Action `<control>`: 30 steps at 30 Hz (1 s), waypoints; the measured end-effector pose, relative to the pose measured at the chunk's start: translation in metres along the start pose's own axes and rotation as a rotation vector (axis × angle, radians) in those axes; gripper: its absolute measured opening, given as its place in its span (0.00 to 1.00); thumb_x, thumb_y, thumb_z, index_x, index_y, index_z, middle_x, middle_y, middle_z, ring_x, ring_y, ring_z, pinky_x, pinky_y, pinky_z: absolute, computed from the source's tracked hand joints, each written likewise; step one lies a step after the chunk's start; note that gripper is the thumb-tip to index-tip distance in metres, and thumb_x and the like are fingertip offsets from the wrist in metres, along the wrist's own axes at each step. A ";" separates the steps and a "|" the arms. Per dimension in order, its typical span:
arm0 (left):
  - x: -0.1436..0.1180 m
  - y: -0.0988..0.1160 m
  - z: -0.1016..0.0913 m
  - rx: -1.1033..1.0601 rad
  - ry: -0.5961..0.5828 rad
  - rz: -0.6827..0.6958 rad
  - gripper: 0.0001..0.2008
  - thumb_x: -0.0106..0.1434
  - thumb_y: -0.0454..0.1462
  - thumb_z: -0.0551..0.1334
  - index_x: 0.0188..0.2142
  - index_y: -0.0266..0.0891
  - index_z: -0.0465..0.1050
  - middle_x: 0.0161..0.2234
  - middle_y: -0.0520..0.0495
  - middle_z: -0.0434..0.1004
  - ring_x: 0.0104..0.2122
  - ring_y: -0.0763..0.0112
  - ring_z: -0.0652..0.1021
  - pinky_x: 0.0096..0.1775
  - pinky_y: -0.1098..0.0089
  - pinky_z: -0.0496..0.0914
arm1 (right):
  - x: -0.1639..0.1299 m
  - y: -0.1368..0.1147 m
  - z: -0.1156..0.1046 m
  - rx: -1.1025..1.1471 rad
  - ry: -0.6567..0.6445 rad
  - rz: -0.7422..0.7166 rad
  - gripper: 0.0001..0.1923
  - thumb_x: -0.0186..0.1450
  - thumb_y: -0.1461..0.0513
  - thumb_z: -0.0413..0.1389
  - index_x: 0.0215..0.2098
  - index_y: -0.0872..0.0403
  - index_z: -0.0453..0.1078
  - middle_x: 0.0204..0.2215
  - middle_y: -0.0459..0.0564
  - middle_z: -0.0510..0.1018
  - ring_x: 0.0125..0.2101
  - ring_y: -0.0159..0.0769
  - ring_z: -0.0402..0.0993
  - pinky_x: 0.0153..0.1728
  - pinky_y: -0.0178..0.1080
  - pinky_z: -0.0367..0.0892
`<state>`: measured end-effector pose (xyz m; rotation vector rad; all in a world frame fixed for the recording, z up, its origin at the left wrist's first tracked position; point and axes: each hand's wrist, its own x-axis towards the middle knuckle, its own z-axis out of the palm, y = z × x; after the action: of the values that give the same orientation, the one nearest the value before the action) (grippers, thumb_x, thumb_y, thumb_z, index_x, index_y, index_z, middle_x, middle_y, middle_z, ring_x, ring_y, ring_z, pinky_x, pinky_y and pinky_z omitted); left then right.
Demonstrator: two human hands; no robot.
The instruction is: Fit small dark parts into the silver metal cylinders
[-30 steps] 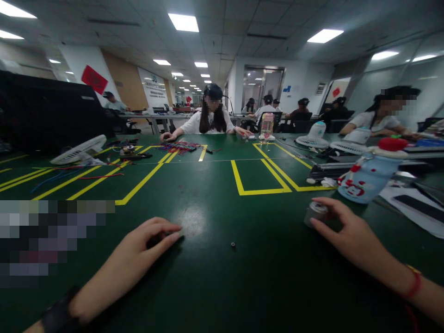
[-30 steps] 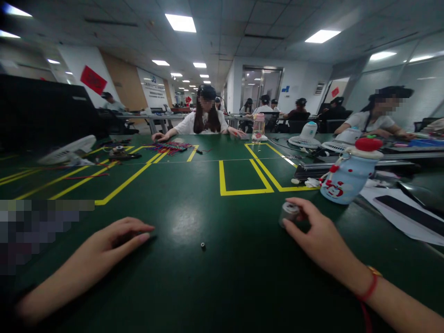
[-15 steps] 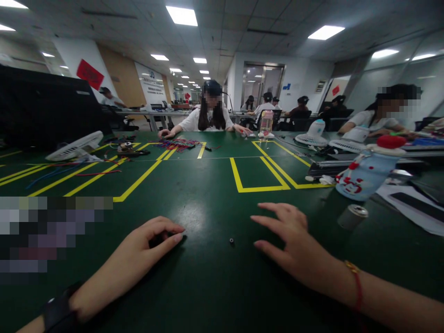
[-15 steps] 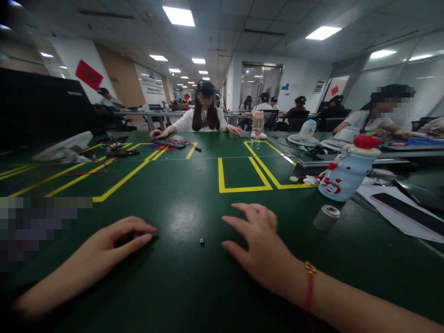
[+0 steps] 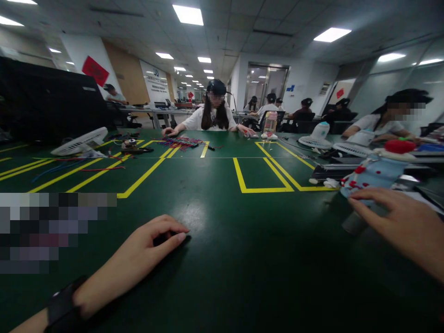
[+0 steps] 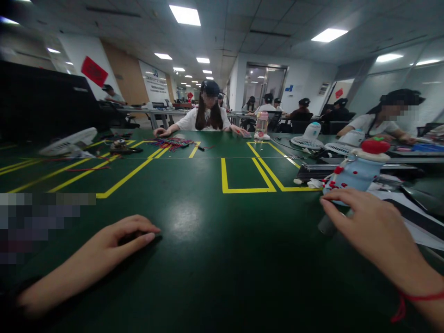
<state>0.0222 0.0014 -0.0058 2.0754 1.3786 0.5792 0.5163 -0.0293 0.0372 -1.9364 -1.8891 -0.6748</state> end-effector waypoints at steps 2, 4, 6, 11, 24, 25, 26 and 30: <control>0.000 0.000 0.000 -0.003 0.000 0.004 0.10 0.64 0.47 0.57 0.42 0.51 0.73 0.45 0.52 0.73 0.45 0.64 0.74 0.48 0.63 0.67 | -0.007 0.022 0.005 -0.049 -0.107 0.121 0.21 0.59 0.45 0.46 0.37 0.47 0.73 0.37 0.50 0.77 0.36 0.45 0.72 0.35 0.45 0.64; -0.001 0.000 0.000 -0.001 0.002 0.008 0.10 0.64 0.46 0.57 0.42 0.51 0.74 0.45 0.52 0.73 0.45 0.63 0.74 0.48 0.63 0.67 | -0.011 0.030 0.009 -0.008 -0.204 0.228 0.22 0.58 0.43 0.46 0.36 0.46 0.73 0.35 0.50 0.78 0.34 0.44 0.73 0.33 0.44 0.64; -0.001 0.000 -0.001 0.005 0.002 0.008 0.11 0.64 0.46 0.57 0.42 0.50 0.74 0.44 0.51 0.74 0.45 0.62 0.74 0.48 0.62 0.68 | -0.012 0.028 0.008 0.038 -0.230 0.293 0.23 0.58 0.42 0.47 0.37 0.46 0.74 0.35 0.50 0.78 0.34 0.43 0.73 0.33 0.43 0.64; 0.000 0.000 -0.002 0.003 -0.001 0.012 0.11 0.64 0.47 0.57 0.41 0.51 0.74 0.44 0.51 0.74 0.45 0.61 0.74 0.49 0.60 0.67 | -0.008 0.015 -0.005 0.092 -0.289 0.343 0.20 0.59 0.46 0.50 0.38 0.48 0.75 0.37 0.52 0.78 0.34 0.41 0.73 0.35 0.42 0.63; -0.002 -0.001 -0.005 -0.032 -0.077 0.004 0.10 0.65 0.46 0.57 0.43 0.51 0.72 0.45 0.52 0.72 0.46 0.62 0.73 0.50 0.61 0.66 | -0.013 0.008 -0.012 0.149 -0.253 0.460 0.19 0.58 0.46 0.53 0.37 0.48 0.76 0.36 0.53 0.78 0.31 0.39 0.73 0.32 0.41 0.64; -0.002 -0.001 -0.006 -0.038 -0.079 0.004 0.10 0.65 0.46 0.57 0.43 0.50 0.73 0.45 0.52 0.72 0.46 0.62 0.73 0.50 0.62 0.66 | -0.013 0.010 -0.012 0.144 -0.245 0.470 0.19 0.57 0.46 0.53 0.37 0.48 0.76 0.36 0.53 0.79 0.30 0.39 0.73 0.30 0.41 0.64; -0.002 -0.001 -0.006 -0.044 -0.082 0.004 0.11 0.65 0.46 0.57 0.42 0.50 0.73 0.45 0.51 0.72 0.46 0.62 0.73 0.50 0.62 0.66 | -0.013 0.012 -0.013 0.146 -0.248 0.478 0.19 0.57 0.46 0.54 0.37 0.48 0.76 0.35 0.53 0.79 0.28 0.39 0.73 0.29 0.41 0.64; -0.002 0.001 -0.007 -0.062 -0.080 0.011 0.11 0.65 0.46 0.56 0.42 0.50 0.73 0.44 0.51 0.72 0.46 0.62 0.73 0.50 0.61 0.65 | -0.012 0.017 -0.014 0.210 -0.298 0.440 0.18 0.56 0.47 0.55 0.35 0.49 0.77 0.33 0.53 0.79 0.28 0.39 0.74 0.28 0.40 0.64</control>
<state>0.0175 0.0004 -0.0005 2.0354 1.2888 0.5303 0.5322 -0.0479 0.0433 -2.2937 -1.5212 -0.0583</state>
